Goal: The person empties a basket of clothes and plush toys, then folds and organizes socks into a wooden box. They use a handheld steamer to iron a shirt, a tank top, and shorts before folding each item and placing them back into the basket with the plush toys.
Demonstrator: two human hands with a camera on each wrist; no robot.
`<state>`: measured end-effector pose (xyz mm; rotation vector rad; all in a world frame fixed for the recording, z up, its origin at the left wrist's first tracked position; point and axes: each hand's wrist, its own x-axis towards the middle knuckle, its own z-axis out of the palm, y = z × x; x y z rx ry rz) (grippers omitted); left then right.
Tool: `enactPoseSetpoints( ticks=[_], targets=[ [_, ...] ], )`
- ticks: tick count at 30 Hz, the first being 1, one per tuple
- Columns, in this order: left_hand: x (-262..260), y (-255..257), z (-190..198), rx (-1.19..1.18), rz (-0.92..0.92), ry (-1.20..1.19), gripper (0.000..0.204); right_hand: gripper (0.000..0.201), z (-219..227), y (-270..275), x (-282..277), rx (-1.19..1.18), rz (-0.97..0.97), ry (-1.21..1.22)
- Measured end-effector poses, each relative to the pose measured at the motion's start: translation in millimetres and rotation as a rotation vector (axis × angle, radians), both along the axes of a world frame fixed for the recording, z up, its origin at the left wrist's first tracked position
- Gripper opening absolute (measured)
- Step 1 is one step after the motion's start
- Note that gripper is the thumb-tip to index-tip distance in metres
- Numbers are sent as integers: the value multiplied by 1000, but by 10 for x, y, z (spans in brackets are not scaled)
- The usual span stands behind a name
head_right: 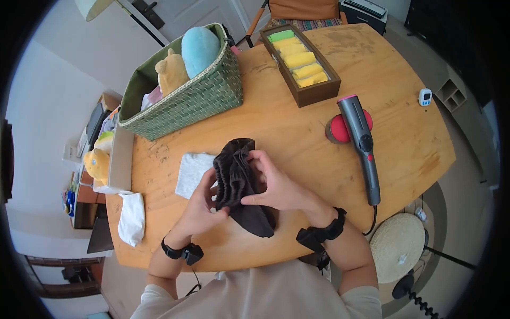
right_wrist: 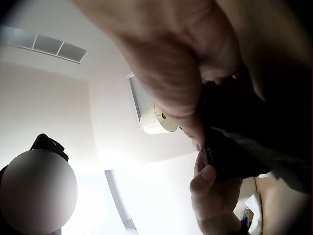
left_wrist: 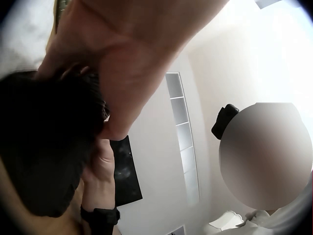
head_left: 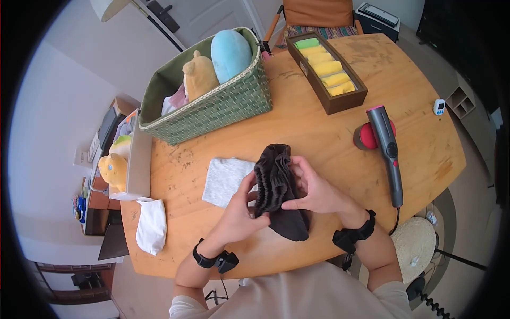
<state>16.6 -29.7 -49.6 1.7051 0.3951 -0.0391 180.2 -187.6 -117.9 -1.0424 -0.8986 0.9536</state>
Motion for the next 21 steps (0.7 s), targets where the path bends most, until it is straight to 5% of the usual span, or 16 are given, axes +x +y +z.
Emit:
enactPoseSetpoints(
  ticks=[1, 3, 5, 7, 11, 13, 21],
  targets=[
    [-26, 62, -118, -1, -2, 1, 95, 83, 26, -15, 15, -1, -2, 1],
    [-102, 214, -339, -360, 73, -226, 93, 78, 98, -59, 70, -40, 37, 112],
    [-300, 361, -366, -564, 131, -172, 91, 73, 179, -133, 158, -31, 14, 205],
    [-492, 573, -519, -1022, 103, -220, 83, 69, 274, -210, 263, -20, -8, 297],
    [-621, 448, -414, -961, 397, -124, 71, 60, 350, -256, 360, -78, -87, 420],
    [-563, 310, -334, -555, 497, -103, 65, 58, 279, -227, 357, -67, -56, 351],
    [-626, 463, -315, -577, 500, -171, 60, 55, 276, -188, 314, -77, -46, 367]
  ],
)
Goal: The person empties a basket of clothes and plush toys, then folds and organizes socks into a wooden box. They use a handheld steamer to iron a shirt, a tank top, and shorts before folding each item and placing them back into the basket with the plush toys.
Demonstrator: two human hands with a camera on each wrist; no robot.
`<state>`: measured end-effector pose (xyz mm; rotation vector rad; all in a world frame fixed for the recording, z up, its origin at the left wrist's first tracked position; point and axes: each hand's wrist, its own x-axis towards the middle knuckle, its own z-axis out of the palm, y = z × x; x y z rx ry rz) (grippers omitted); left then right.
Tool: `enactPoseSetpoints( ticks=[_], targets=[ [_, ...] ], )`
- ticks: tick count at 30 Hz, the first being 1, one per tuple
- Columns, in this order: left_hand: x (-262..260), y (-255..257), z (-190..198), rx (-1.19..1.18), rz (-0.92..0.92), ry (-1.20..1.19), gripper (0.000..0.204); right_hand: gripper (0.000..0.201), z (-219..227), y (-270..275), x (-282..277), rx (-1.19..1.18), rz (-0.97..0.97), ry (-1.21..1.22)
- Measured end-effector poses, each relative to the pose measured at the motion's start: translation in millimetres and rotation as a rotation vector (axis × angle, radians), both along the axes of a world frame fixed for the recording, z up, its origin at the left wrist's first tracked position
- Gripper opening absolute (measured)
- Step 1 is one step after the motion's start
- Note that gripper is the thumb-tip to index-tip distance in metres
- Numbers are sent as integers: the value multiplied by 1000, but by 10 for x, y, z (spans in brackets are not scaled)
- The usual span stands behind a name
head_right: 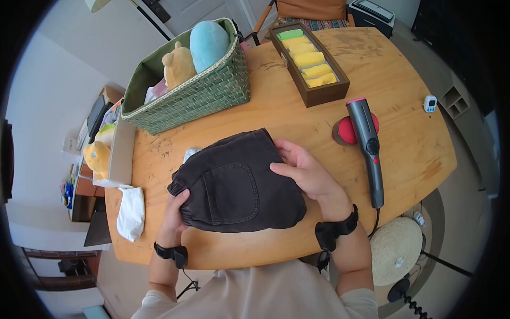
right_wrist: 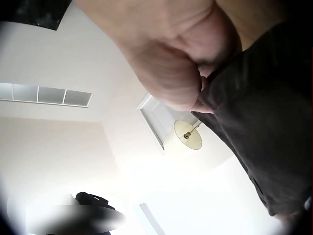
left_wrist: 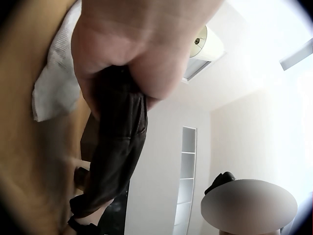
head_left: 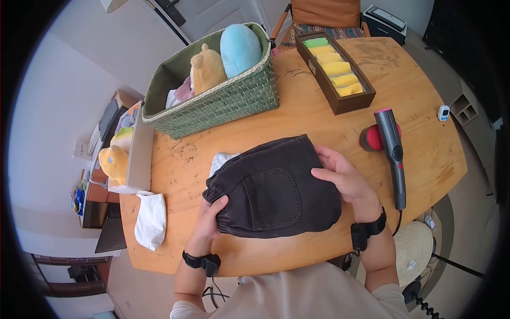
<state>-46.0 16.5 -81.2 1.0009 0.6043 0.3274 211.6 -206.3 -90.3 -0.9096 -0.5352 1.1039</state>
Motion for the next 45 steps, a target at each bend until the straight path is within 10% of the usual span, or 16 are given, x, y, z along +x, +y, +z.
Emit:
enactPoseSetpoints(
  ticks=[14, 20, 22, 23, 26, 28, 30, 32, 35, 38, 45],
  targets=[
    [-55, 60, 77, 34, -140, 80, 60, 46, 10, -7, 16, -124, 15, 74],
    [224, -494, 490, 668, 61, 74, 60, 49, -3, 95, -330, -12, -72, 200],
    [307, -588, 523, 1469, -77, 39, 72, 53, -32, 73, -479, 221, 119, 397],
    [406, -673, 483, 1464, -117, -16, 78, 53, -45, 46, -546, 218, 133, 395],
    [565, -1132, 354, 1363, -213, -21, 87, 84, -72, 2, -644, 237, -71, -806],
    [547, -1093, 357, 1328, -291, -25, 92, 94, 29, -44, -557, 115, -97, -789],
    [550, -862, 516, 1508, -439, -139, 98, 87, 88, -10, -382, 168, -110, -198],
    [514, -786, 416, 1514, -35, -115, 106, 83, 70, -41, -309, 184, -100, -208],
    [519, -738, 373, 1069, 24, -80, 112, 74, 102, -43, -382, 173, 144, -141],
    [433, -569, 324, 357, -472, 49, 66, 66, 94, 27, -457, 160, 48, -421],
    [282, -355, 166, -13, 206, -11, 49, 38, 49, 140, -463, 28, -328, -277]
  ],
)
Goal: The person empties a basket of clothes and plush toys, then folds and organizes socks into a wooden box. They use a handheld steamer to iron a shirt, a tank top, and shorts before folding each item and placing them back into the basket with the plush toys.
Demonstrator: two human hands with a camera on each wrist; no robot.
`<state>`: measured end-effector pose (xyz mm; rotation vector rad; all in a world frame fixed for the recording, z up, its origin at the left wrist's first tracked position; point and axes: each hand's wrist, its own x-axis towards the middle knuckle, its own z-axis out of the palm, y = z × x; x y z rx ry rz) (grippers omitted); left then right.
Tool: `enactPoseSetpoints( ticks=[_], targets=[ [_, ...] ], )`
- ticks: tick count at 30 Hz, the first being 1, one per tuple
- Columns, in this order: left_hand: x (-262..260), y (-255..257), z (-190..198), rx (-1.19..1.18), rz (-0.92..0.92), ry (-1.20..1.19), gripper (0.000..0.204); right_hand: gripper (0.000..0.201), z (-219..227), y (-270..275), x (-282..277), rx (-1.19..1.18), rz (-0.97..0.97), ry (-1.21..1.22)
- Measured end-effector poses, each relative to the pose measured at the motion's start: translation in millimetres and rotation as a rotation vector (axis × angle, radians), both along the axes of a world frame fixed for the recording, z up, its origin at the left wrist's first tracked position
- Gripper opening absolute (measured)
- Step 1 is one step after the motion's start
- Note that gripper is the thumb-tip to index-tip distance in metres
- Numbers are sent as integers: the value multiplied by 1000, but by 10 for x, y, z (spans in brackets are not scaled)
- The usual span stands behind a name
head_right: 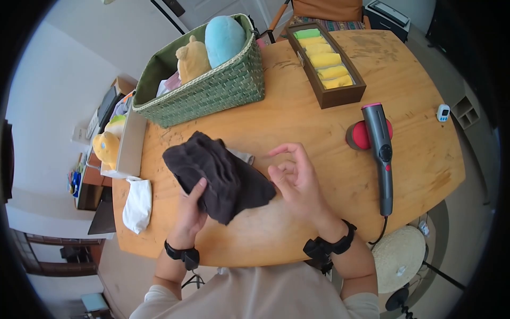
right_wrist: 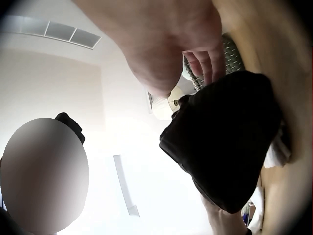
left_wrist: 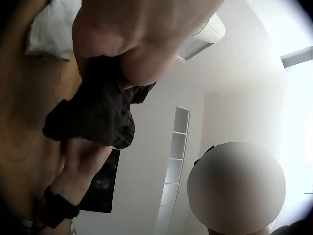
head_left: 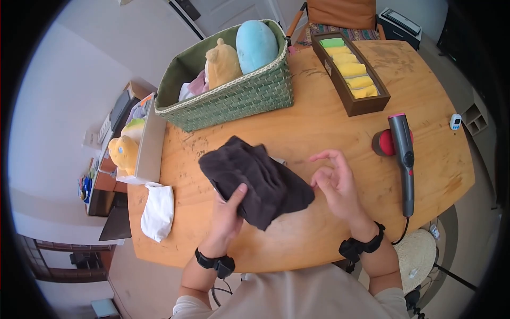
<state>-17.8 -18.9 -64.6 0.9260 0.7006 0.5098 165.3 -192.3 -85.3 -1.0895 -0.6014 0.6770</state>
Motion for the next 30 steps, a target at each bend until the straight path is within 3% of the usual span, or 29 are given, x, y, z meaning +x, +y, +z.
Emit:
enactPoseSetpoints(
  ticks=[5, 8, 10, 11, 13, 14, 16, 18, 20, 21, 22, 25, 29, 30],
  targets=[
    [-304, 228, -264, -112, -13, 52, 42, 38, -143, 17, 50, -64, -28, -17],
    [-559, 368, -168, -237, -93, 106, 36, 39, -119, -6, 11, -268, 130, -102],
    [-720, 610, -106, -288, -516, 192, 31, 40, -109, 25, -40, -249, 107, -178],
    [-764, 683, -112, -290, -509, 189, 31, 40, -109, 37, -53, -250, 114, -181],
    [-756, 791, -124, 478, -463, 669, 37, 39, -112, 47, -60, -208, 95, -204],
    [-714, 827, -122, 476, -462, 668, 37, 39, -128, 45, -58, -211, 96, -204],
    [-586, 927, -83, 1002, -118, 611, 55, 36, -159, 46, -42, -270, 90, -233],
    [-424, 1008, -165, 1105, -145, 723, 71, 35, -148, 38, -55, -273, 86, -210],
    [-247, 1017, -314, 997, -376, 654, 78, 34, -127, 87, -54, -253, 125, -203],
    [-174, 949, -373, 1196, -340, 651, 79, 32, -126, 87, -53, -280, 116, -139],
    [-125, 918, -394, 1243, -308, 614, 73, 31, -137, 81, -63, -313, 108, -70],
    [-80, 869, -134, 1026, -317, 582, 53, 29, -169, 81, -41, -316, 72, -93],
    [-424, 1508, -284, 1289, -102, 740, 45, 28, -233, 105, -26, -269, 21, -139],
    [-560, 1765, -310, 1256, -42, 677, 45, 28, -216, 91, -16, -303, 62, -139]
  ],
)
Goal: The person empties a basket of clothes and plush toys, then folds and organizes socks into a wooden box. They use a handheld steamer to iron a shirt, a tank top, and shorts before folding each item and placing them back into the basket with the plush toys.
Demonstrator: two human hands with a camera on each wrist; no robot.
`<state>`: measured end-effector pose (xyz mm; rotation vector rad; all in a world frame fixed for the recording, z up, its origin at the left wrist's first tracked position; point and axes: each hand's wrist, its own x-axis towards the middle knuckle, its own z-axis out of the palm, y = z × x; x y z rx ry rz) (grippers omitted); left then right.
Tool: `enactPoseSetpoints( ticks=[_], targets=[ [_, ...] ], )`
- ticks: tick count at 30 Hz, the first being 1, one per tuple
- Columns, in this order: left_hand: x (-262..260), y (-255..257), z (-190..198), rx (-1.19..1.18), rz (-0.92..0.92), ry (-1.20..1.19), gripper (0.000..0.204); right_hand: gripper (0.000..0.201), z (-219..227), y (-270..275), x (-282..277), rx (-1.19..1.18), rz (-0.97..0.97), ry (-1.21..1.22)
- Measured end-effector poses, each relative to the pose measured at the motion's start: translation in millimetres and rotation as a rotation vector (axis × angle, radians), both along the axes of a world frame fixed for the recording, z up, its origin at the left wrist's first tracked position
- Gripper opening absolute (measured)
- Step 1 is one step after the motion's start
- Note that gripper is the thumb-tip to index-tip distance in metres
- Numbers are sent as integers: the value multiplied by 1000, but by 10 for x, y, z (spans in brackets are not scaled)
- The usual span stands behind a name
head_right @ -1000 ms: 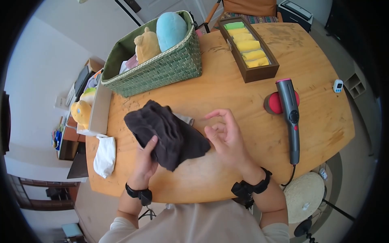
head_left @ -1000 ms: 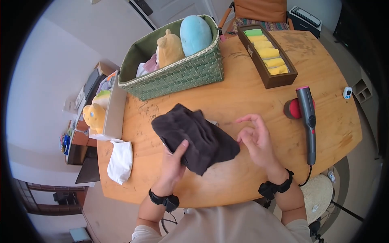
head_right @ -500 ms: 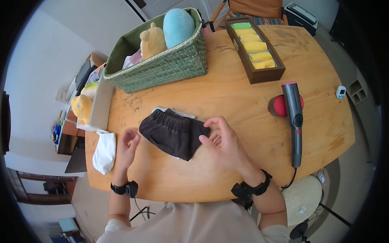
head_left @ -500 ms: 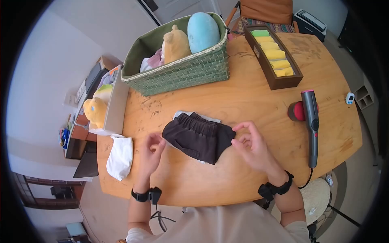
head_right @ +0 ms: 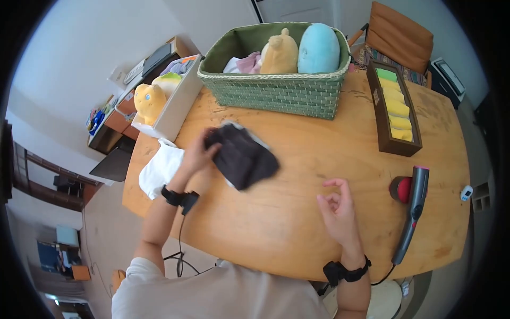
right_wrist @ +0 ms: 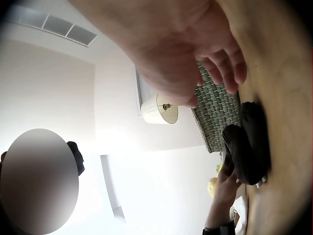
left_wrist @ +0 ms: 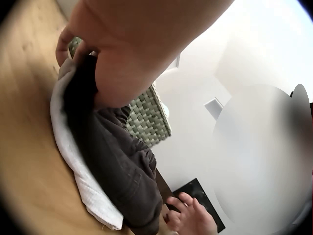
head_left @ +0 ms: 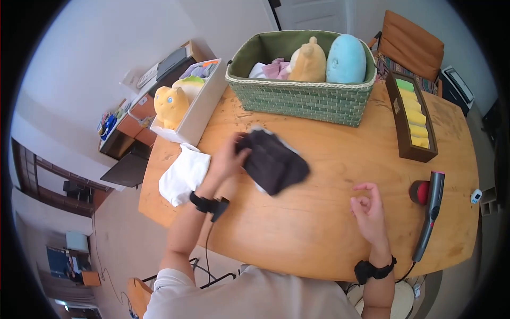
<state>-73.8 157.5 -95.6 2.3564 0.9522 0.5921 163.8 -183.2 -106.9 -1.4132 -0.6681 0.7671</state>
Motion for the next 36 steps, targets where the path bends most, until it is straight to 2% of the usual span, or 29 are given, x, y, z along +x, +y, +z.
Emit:
enactPoseSetpoints(
  ticks=[1, 2, 3, 4, 5, 6, 7, 8, 9, 11, 12, 14, 15, 17, 18, 19, 21, 22, 23, 24, 25, 26, 28, 29, 31, 32, 34, 35, 36],
  targets=[
    [-205, 359, -169, 81, 64, 3, 45, 28, 4, -22, -2, -37, 36, 9],
    [-364, 494, -73, 287, 193, 116, 45, 28, -5, -34, -6, -39, 25, 12],
    [-618, 707, -134, 399, 230, 115, 47, 28, -14, -28, -2, -75, 40, -13],
    [-876, 906, -147, 339, 190, 28, 49, 29, -15, -17, 10, -108, 52, -37],
    [-1125, 975, -87, 311, 167, 91, 55, 29, -2, -12, 18, -106, 37, -33],
    [-1299, 889, 57, 272, 213, 284, 67, 30, 18, -13, 15, -124, 35, -68],
    [-1493, 816, 130, 224, 271, 554, 90, 31, 32, -19, 6, -144, 37, -102],
    [-1734, 792, 54, 230, 252, 698, 106, 31, 45, -28, -4, -147, 33, -93],
    [-1841, 711, 22, 170, 236, 895, 113, 31, 61, -36, -11, -138, 35, -123],
    [-2314, 692, -488, 319, 177, 751, 97, 31, 42, -21, -29, -128, 38, -149],
    [-2259, 634, -399, 319, 175, 756, 97, 30, 18, -16, -43, -89, 40, -184],
    [-2030, 357, -95, 174, 410, 614, 72, 29, 13, -27, -58, -55, 48, -219],
    [-1975, 269, -29, 169, 415, 617, 72, 28, 40, -36, -53, -91, 75, -224],
    [-1791, 128, 115, 264, 331, 795, 54, 28, 60, -30, -37, -121, 96, -235],
    [-1649, 17, 210, 259, 289, 775, 43, 28, 47, -21, -25, -119, 143, -205],
    [-1486, -126, 337, 264, 276, 771, 43, 29, 33, -26, -22, -119, 186, -171],
    [-1211, -450, 551, -284, 119, 176, 41, 36, 23, -27, -26, -138, 205, -166],
    [-1067, -608, 586, -287, 113, 177, 41, 43, 11, -23, -38, -153, 239, -163],
    [-914, -764, 599, -485, 133, -135, 42, 43, -34, -20, -60, -158, 232, -162],
    [-780, -888, 617, -681, 148, -450, 44, 54, -99, -18, -76, -29, 275, -25],
    [-678, -983, 641, -690, 134, -451, 44, 65, -144, -25, -73, 102, 313, 106],
    [-577, -1063, 662, -855, 118, -555, 49, 65, -160, -36, -48, 97, 295, 96],
    [-330, -1243, 750, -1099, 77, -690, 54, 76, -181, -60, -1, 151, 512, 275],
    [-260, -1243, 740, -1109, 57, -678, 54, 76, -206, -45, 0, 152, 488, 272],
    [-154, -1244, 720, -1402, -71, -661, 45, 64, -231, 11, -11, 325, 518, 102],
    [-150, -1188, 603, -1408, -85, -645, 45, 64, -175, 7, 20, 327, 498, 101],
    [-180, -1062, 333, -1469, 207, -319, 26, 52, -42, -25, 90, -58, 425, 222],
    [-206, -1060, 292, -1474, 201, -308, 26, 52, -89, -21, 103, -60, 413, 226],
    [-226, -1056, 255, -1265, 18, 114, 23, 47, -190, 8, 119, -9, 254, 136]
  ],
)
